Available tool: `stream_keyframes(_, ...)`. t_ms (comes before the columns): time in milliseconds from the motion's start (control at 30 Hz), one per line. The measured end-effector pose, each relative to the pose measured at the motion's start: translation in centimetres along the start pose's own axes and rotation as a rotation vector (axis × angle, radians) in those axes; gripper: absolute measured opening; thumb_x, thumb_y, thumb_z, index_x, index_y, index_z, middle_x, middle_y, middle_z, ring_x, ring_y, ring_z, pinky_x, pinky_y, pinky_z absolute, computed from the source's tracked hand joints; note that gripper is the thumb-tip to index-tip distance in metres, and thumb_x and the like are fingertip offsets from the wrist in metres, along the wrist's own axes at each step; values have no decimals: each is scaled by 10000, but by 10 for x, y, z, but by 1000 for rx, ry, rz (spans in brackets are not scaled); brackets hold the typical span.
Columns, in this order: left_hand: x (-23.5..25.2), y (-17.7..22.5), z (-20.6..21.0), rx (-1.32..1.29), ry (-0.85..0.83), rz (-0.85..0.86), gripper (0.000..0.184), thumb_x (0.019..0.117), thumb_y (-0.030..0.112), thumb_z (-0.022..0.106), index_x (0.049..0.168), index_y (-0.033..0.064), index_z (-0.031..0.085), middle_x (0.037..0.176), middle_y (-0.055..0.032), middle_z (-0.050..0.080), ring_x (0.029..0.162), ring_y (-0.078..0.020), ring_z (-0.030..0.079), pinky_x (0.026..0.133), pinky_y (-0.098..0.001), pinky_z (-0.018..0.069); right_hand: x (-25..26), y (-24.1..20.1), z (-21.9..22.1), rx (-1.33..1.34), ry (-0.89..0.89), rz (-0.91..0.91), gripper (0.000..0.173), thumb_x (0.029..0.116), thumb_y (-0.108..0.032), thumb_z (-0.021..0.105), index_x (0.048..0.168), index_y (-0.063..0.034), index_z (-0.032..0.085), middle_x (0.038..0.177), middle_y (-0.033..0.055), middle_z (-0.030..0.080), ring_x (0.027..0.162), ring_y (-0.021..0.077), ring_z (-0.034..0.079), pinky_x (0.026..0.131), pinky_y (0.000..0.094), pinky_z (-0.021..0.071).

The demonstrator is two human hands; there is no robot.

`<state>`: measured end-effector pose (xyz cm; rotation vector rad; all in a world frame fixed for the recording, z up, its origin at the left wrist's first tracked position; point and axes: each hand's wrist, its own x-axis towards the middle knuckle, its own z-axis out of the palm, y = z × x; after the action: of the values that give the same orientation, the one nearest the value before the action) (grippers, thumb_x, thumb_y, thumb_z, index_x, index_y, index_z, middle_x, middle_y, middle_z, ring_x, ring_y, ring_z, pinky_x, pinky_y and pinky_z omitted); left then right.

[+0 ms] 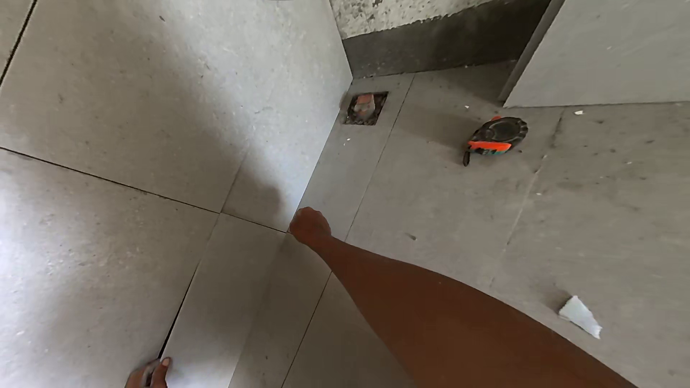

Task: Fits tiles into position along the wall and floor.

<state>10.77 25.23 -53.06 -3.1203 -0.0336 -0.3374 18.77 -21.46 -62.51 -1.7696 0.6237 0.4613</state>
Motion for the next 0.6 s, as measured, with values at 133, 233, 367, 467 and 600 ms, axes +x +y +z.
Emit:
stream_keyframes(133, -1, 3, 1, 26, 13, -11, 298, 992, 270, 659, 981, -15, 745, 982, -203, 731, 940, -334, 707, 876, -548, 540, -3, -4, 4, -8, -2, 6, 250, 1008, -239, 587, 1076, -17, 679, 1148, 202, 691, 1105, 351, 677, 867, 571, 545)
stream_keyframes(233, -2, 2, 1, 42, 22, -22, 304, 991, 280, 653, 995, -8, 749, 987, -197, 737, 950, -330, 711, 882, -541, 540, -5, -8, 6, -35, -9, -4, 244, 1016, -237, 572, 1049, -20, 677, 1132, 197, 693, 1096, 346, 680, 855, 562, 547)
stream_keyframes(367, -3, 10, 4, 47, 72, -53, 362, 994, 327, 658, 1011, -23, 750, 1016, -233, 734, 994, -391, 708, 908, -605, 526, 1, -5, 6, -64, 14, -43, 252, 1008, -239, 582, 1070, -19, 688, 1137, 209, 696, 1098, 369, 678, 869, 590, 541)
stream_keyframes(467, -11, 15, 4, 50, 162, -64, 391, 972, 328, 683, 957, -61, 729, 1006, -295, 700, 1029, -499, 665, 904, -675, 496, 6, -15, 16, -83, 2, -176, 256, 1030, -217, 552, 1100, -27, 708, 1119, 213, 704, 1079, 389, 677, 878, 616, 528)
stream_keyframes(600, -26, -5, 5, 36, 235, -133, 345, 958, 272, 729, 984, -72, 718, 1077, -324, 658, 1090, -540, 613, 914, -682, 483, 5, -50, 44, 3, -49, -430, 290, 1059, -206, 540, 1260, -45, 675, 1205, 203, 689, 1117, 363, 663, 951, 592, 515)
